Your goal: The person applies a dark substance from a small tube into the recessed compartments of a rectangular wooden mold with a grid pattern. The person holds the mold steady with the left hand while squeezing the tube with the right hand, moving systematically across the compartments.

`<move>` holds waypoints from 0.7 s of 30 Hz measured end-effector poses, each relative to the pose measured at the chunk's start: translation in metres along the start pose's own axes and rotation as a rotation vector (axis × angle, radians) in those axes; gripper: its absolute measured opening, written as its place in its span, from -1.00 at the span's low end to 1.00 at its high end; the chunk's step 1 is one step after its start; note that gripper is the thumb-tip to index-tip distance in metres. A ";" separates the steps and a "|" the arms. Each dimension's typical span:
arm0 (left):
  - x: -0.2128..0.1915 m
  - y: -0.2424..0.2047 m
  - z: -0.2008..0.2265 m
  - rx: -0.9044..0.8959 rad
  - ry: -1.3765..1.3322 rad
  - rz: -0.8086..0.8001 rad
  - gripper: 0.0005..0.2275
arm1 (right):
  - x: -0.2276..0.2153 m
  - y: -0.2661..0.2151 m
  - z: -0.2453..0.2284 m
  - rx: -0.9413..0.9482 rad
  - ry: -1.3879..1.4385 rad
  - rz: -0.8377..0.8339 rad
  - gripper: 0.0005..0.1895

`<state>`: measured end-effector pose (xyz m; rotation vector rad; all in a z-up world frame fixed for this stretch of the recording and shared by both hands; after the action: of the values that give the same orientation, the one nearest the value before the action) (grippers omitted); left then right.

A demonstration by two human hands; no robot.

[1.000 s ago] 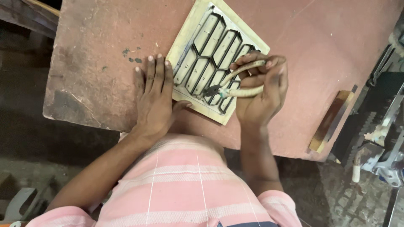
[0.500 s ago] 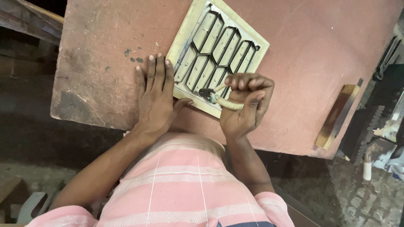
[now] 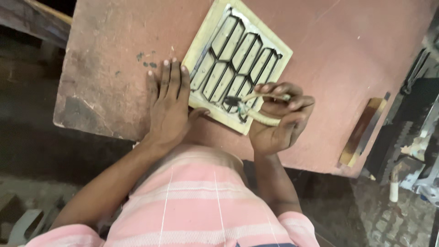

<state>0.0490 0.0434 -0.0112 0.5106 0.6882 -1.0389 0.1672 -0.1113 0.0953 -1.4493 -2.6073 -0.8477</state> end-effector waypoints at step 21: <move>0.000 0.000 -0.001 -0.012 -0.010 0.015 -0.06 | 0.044 -0.024 0.010 -0.216 -0.272 -0.326 -0.74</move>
<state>0.0487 0.0441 -0.0113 0.4992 0.6809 -1.0219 0.1249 -0.0823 0.0892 -1.2798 -3.1029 -1.0592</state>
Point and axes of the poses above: each hand's wrist, its own y-axis towards the middle knuckle, its own x-axis out of the palm, z = x × y, the point moved 7 cm from there along y, towards the middle knuckle, and after that the axes turned 2 degrees about -y, right-handed, at the moved point
